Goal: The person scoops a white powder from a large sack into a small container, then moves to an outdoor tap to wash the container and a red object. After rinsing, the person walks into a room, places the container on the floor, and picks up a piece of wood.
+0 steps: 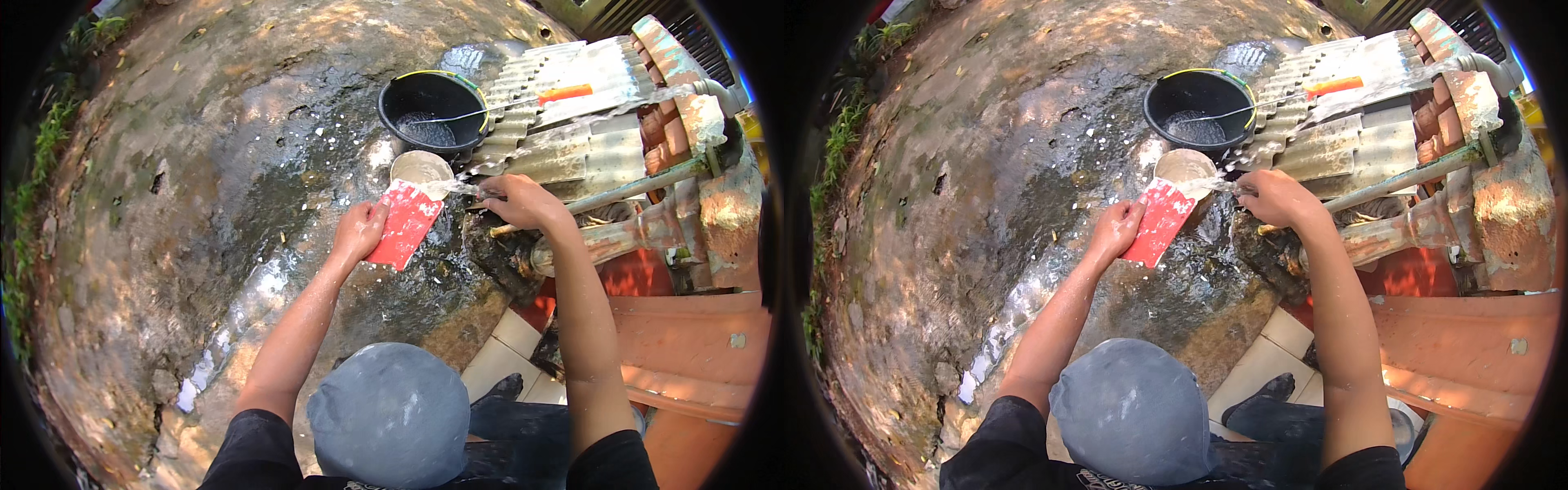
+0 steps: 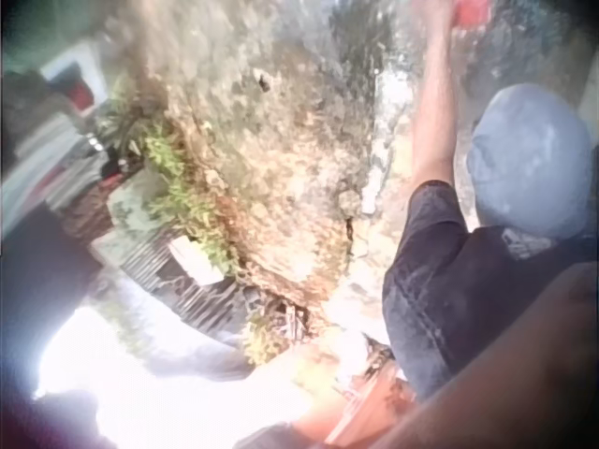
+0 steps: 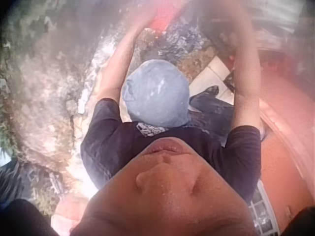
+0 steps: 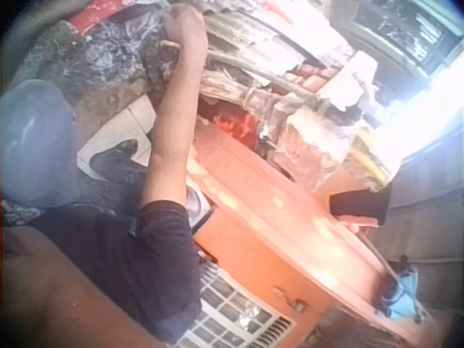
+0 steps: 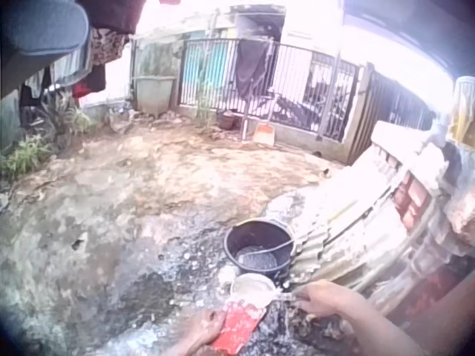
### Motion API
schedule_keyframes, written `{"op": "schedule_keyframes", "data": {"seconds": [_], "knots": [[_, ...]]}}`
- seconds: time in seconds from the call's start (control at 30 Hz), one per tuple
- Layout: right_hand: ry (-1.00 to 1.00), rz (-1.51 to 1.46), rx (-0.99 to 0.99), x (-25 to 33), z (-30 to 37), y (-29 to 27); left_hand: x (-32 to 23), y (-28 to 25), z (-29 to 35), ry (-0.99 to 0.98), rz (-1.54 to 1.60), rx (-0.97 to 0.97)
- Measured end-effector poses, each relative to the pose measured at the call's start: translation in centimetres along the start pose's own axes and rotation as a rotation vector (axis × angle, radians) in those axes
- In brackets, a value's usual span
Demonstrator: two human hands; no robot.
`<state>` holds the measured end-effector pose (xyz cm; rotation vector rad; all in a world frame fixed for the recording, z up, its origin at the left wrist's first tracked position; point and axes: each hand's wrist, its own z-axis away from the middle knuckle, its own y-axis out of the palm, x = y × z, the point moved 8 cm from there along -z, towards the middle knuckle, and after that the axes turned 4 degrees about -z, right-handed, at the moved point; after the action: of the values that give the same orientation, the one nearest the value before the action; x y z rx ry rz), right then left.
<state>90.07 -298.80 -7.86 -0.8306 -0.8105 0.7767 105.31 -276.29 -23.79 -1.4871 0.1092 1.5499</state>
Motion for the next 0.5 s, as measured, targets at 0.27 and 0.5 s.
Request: {"op": "schedule_keyframes", "data": {"seconds": [0.27,0.5], "knots": [[0.269,-0.585,-0.6,-5.7,9.0,5.9,-7.4,10.0,-8.0,0.086,0.094,0.534],[0.293,-0.269,-0.595,-1.4,3.2,4.4,-7.0,12.4,-9.3,-0.454,0.19,1.343]]}}
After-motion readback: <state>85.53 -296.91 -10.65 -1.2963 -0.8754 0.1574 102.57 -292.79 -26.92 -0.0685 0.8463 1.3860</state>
